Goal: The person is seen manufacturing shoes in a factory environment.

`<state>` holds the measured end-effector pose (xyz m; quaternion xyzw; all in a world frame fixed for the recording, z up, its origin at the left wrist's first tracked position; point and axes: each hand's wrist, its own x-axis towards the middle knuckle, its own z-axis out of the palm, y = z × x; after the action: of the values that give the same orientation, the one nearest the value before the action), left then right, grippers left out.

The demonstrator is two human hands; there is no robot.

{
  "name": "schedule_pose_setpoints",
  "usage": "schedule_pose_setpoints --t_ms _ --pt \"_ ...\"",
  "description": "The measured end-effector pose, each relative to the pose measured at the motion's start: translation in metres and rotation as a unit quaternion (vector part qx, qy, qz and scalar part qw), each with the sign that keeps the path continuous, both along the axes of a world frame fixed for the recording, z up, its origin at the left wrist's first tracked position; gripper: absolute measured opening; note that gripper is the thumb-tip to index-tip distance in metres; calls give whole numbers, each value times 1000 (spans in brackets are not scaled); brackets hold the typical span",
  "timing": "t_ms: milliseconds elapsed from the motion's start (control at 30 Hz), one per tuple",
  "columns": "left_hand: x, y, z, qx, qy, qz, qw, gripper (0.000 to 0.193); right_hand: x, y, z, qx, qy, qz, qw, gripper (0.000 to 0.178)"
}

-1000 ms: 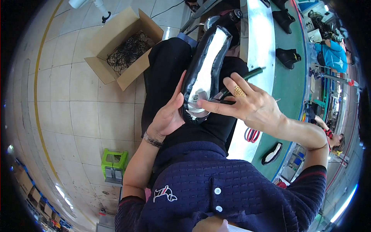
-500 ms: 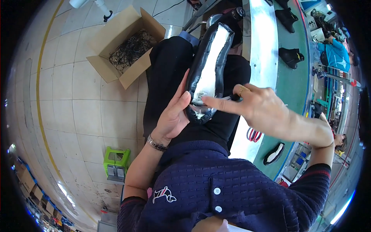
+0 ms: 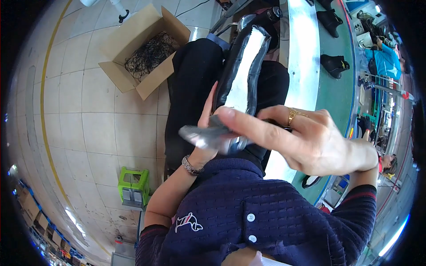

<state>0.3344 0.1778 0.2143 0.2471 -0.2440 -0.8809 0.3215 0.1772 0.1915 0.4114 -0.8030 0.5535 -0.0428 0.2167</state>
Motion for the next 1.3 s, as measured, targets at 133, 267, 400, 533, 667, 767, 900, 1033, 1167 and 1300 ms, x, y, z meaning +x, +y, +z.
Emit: schedule_pose_setpoints --t_ms 133,267,400,533,667,767,900,1033,1167,1300 --pt "4 -14 8 -44 3 -128 991 107 -8 2 -57 -12 225 54 973 67" --pt "1 -17 -1 16 69 -104 992 119 10 21 -45 -83 197 98 972 77" --pt "2 -17 5 -40 43 -129 990 123 14 39 -63 -142 132 100 976 83" --pt "2 -16 -5 -221 -10 -127 967 125 12 35 -46 63 217 34 974 76" --pt "0 -12 3 -16 42 -133 990 126 14 45 -51 -133 18 66 989 78" --pt "4 -15 -9 -100 -46 -179 978 129 -8 31 -75 39 172 -63 982 77" --pt "7 -7 -1 -28 -11 -138 990 127 15 37 -57 -106 95 22 990 57" --pt "2 -11 9 61 -41 -177 981 125 -5 34 -79 -87 125 -13 988 66" --pt "9 -4 -6 -68 -99 -198 973 127 -1 28 -50 18 135 -12 991 68" --pt "-2 3 4 111 9 -118 987 126 -7 34 -54 -137 40 20 990 67"
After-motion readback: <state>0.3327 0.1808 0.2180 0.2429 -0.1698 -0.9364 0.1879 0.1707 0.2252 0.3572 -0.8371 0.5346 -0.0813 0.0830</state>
